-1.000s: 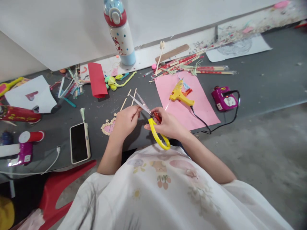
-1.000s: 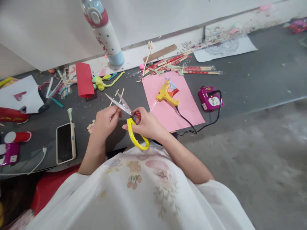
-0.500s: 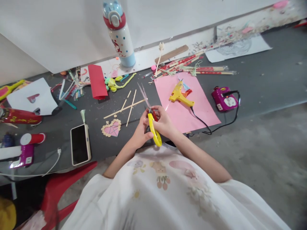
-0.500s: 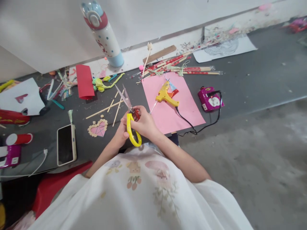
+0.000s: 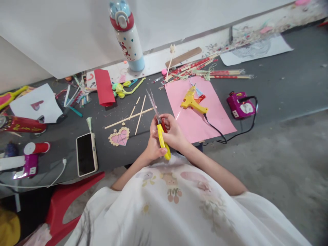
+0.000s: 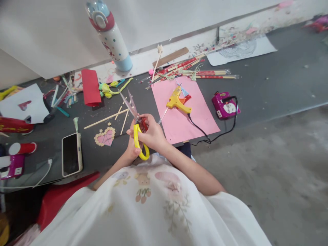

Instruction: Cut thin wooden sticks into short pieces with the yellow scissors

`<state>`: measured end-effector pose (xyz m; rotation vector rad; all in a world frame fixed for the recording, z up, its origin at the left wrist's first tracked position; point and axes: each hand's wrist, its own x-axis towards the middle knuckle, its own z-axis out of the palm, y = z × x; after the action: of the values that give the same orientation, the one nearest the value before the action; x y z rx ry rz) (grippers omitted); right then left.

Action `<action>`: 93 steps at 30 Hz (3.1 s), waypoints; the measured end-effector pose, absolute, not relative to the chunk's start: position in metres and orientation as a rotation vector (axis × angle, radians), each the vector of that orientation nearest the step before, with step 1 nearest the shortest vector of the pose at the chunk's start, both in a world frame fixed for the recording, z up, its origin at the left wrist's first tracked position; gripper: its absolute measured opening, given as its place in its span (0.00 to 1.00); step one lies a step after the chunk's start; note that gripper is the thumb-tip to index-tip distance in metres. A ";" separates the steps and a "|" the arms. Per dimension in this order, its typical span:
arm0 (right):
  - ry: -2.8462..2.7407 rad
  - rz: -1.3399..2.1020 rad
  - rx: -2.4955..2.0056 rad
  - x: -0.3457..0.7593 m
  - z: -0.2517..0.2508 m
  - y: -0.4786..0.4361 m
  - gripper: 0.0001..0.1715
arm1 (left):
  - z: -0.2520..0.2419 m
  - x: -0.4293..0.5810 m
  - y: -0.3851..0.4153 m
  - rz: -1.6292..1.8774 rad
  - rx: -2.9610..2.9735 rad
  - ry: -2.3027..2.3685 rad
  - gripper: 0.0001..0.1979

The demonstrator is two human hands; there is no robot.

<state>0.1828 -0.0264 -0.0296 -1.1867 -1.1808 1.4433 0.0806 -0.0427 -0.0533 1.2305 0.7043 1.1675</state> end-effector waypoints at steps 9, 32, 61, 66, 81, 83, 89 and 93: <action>-1.170 1.463 -1.205 0.181 -0.031 -0.028 0.33 | -0.058 0.079 -0.043 1.206 1.269 0.767 0.57; -1.391 1.339 -1.407 0.206 -0.017 -0.016 0.31 | -0.025 0.054 -0.036 1.322 1.748 1.245 0.26; -1.715 1.421 -1.270 0.213 0.009 -0.026 0.41 | -0.003 0.013 -0.012 0.972 2.539 1.430 0.12; -1.687 1.444 -1.280 0.213 0.011 -0.026 0.39 | 0.002 0.008 -0.009 0.857 2.545 1.427 0.14; -1.729 1.365 -1.344 0.210 -0.001 -0.028 0.30 | 0.007 0.005 -0.006 0.637 2.559 1.455 0.13; -1.718 1.370 -1.367 0.209 -0.002 -0.028 0.30 | 0.008 0.007 -0.006 0.623 2.563 1.470 0.13; -1.465 1.414 -1.401 0.199 -0.011 -0.021 0.31 | 0.001 0.021 -0.017 1.280 2.438 1.583 0.06; -1.238 1.451 -1.287 0.192 -0.022 -0.017 0.34 | -0.016 0.034 -0.029 1.371 1.960 1.290 0.12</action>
<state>0.1917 -0.0171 -0.0223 -1.2874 -1.2375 1.4510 0.0336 -0.0287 -0.0164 1.9603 1.2901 1.3711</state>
